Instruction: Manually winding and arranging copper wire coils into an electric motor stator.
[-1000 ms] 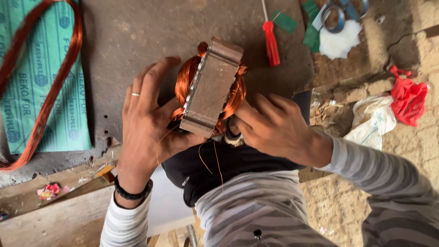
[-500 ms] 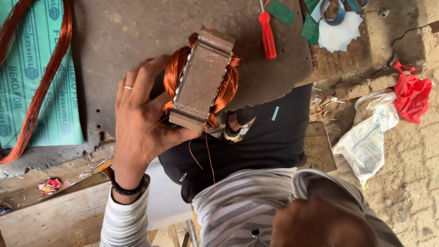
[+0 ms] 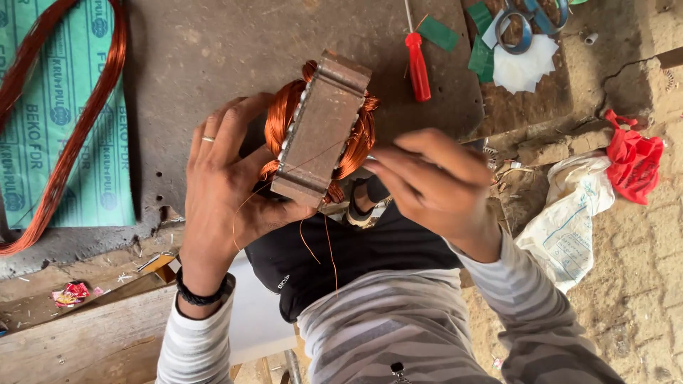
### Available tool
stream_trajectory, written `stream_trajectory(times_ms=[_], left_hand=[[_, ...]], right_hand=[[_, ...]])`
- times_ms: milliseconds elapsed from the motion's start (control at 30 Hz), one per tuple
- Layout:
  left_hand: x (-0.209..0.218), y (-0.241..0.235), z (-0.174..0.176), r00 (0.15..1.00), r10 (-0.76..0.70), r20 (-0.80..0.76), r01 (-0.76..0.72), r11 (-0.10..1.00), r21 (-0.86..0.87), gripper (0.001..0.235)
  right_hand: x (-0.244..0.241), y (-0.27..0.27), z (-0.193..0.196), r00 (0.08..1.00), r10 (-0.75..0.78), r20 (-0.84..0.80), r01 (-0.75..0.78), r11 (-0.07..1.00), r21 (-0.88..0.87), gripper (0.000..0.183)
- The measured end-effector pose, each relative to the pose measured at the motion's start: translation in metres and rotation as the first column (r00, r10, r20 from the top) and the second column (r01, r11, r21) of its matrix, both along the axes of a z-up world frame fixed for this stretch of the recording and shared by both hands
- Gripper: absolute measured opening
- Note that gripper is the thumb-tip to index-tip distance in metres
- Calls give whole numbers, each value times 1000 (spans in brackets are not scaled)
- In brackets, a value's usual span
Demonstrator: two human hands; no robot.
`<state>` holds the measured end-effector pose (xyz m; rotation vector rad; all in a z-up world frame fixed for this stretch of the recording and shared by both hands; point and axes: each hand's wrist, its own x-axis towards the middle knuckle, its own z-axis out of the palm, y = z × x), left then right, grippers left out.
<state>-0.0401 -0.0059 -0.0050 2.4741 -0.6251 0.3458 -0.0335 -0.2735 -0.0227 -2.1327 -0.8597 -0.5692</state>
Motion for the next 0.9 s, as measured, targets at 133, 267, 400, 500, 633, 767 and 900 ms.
stream_trajectory(times_ms=[133,267,400,500,633,767,900], left_hand=[[0,1,1,999,-6,-32,5,1000,-23,77],[0,2,3,999,-2,-32,1,1000,-16,77],[1,1,6,999,-2,-50,1,1000,-24,77],[0,0,4,999,10,-50,-11,999,-31,75],[2,0,4,999,4,-50,-5,1000,-28,75],[0,-1,4,999,4,-48,-5,1000,-24,72],[-1,0,2,999,1,-43,-1,1000,-4,73]], right_hand=[[6,10,7,999,30,46,-25,995,-100,13],[9,11,12,999,39,31,-32,980,-196,10],[10,12,19,998,35,-50,-45,971,-233,9],[9,18,28,997,3,-81,-21,976,-216,9],[8,25,19,996,-39,-82,25,985,-169,10],[4,22,12,994,-94,-59,86,988,-125,10],[7,18,5,996,-85,-24,82,988,-131,9]])
